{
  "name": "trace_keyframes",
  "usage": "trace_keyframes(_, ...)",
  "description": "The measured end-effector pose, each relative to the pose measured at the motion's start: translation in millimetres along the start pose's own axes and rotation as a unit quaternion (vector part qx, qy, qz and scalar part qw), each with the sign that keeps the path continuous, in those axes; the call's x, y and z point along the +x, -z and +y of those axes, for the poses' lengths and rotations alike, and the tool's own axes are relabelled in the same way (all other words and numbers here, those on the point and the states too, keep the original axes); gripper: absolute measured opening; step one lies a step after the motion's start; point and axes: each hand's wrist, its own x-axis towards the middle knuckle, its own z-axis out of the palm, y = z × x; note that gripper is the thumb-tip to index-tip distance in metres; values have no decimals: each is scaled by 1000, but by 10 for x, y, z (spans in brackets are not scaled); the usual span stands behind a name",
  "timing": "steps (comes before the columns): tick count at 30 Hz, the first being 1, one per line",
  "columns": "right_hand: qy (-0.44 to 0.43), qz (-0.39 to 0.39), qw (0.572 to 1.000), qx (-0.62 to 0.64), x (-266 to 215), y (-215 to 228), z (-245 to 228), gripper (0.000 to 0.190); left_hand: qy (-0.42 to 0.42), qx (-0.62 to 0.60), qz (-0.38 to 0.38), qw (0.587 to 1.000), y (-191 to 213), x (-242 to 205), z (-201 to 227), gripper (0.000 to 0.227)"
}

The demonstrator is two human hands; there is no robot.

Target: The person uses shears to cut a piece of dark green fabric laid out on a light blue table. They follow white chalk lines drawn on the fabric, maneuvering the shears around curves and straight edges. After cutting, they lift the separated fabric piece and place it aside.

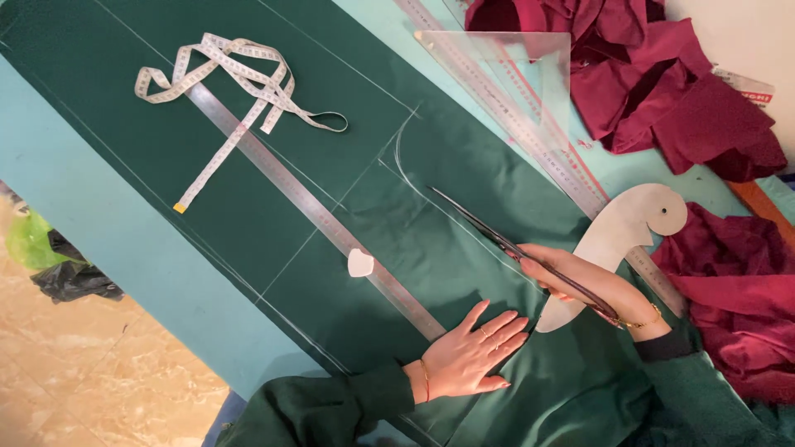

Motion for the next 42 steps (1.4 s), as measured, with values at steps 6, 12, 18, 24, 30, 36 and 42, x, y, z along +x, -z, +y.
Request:
trace_keyframes(6, -3, 7, 999, -49, 37, -37, -115, 32, -3, -12, -21, 1000, -78, 7, 31, 87)
trace_keyframes(12, -5, 21, 997, -73, 72, -157, -435, 30, -8, 2, -38, 999, -97, -10, 36, 84)
trace_keyframes(18, -73, 60, 996, 4, 56, -282, -553, 31, 0, -43, 10, 999, -149, -11, 43, 83)
trace_keyframes(24, -63, 69, 995, 35, 88, -435, -761, 36, -5, -70, 20, 997, -255, -18, 62, 80)
trace_keyframes(30, -95, 93, 990, 43, 206, -612, -828, 47, -18, -150, 76, 986, -280, -32, 22, 69)
trace_keyframes(36, -156, 120, 972, 126, 69, -881, -1249, 58, -102, -281, 89, 950, -476, -225, -5, 42)
trace_keyframes(42, -134, 169, 962, 170, 134, -1108, -1489, 62, -137, -275, 82, 948, -389, -630, -381, 42)
